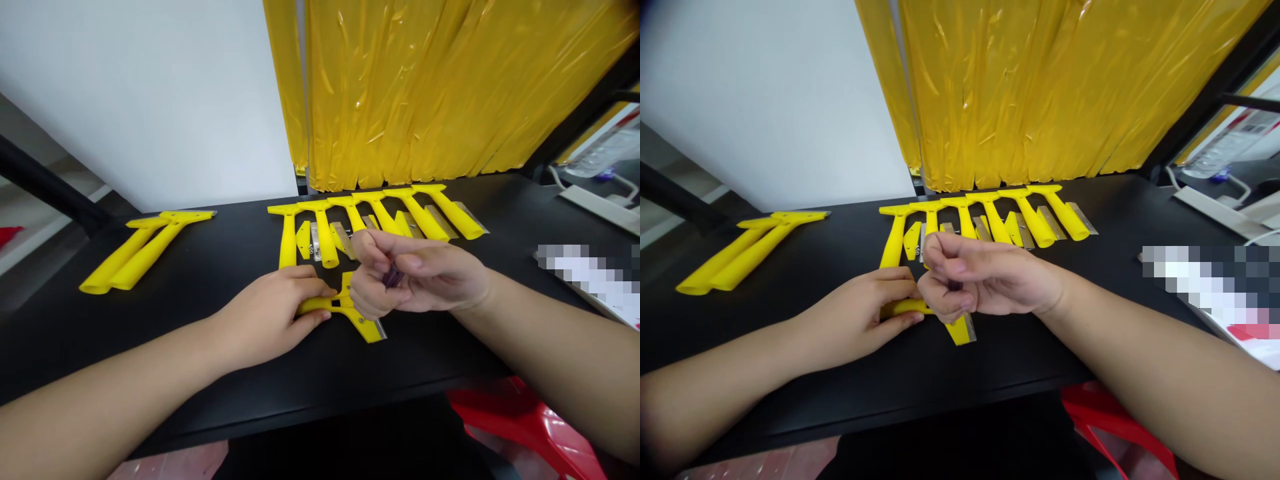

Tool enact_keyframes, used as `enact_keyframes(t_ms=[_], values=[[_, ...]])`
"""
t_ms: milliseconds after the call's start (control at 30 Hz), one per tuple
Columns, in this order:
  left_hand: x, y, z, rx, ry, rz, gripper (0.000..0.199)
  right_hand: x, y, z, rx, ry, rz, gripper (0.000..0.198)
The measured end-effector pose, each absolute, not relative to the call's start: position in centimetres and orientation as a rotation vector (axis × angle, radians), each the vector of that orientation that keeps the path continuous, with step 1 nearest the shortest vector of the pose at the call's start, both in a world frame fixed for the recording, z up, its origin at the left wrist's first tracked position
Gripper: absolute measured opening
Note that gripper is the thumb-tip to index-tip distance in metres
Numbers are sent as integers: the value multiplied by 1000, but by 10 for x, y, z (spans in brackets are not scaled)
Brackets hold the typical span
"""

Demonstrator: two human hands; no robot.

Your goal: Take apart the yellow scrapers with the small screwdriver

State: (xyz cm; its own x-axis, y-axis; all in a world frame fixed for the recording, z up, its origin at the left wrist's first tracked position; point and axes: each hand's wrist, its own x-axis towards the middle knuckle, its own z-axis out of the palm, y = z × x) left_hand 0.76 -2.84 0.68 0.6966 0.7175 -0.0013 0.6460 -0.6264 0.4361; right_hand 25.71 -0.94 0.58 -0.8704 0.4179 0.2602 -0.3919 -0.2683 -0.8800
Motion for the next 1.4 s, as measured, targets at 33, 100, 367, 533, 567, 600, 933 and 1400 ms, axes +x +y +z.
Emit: enact_keyframes(t_ms=[33,100,367,533,567,600,933,1400], values=[[7,-28,7,2502,1055,247,16,257,-10,6,-17,-1494,2168,27],[7,-28,7,2503,1050,257,14,258,-10,6,-19,-1499,2172,26],[5,-28,4,2512,1044,255,24,260,-9,9,-126,-1476,2160,24],[6,-27,4,2512,1062,220,25,258,-6,5,-2,-1533,2104,25],[6,-27,4,2518,1060,222,25,258,-5,4,13,-1531,2097,26],[6,-26,4,2522,1058,224,26,258,-6,4,20,-1523,2093,26],[6,-27,5,2516,1062,220,26,256,-7,3,32,-1433,2155,24],[6,-27,4,2504,1059,240,20,257,-9,4,83,-1445,2164,26]])
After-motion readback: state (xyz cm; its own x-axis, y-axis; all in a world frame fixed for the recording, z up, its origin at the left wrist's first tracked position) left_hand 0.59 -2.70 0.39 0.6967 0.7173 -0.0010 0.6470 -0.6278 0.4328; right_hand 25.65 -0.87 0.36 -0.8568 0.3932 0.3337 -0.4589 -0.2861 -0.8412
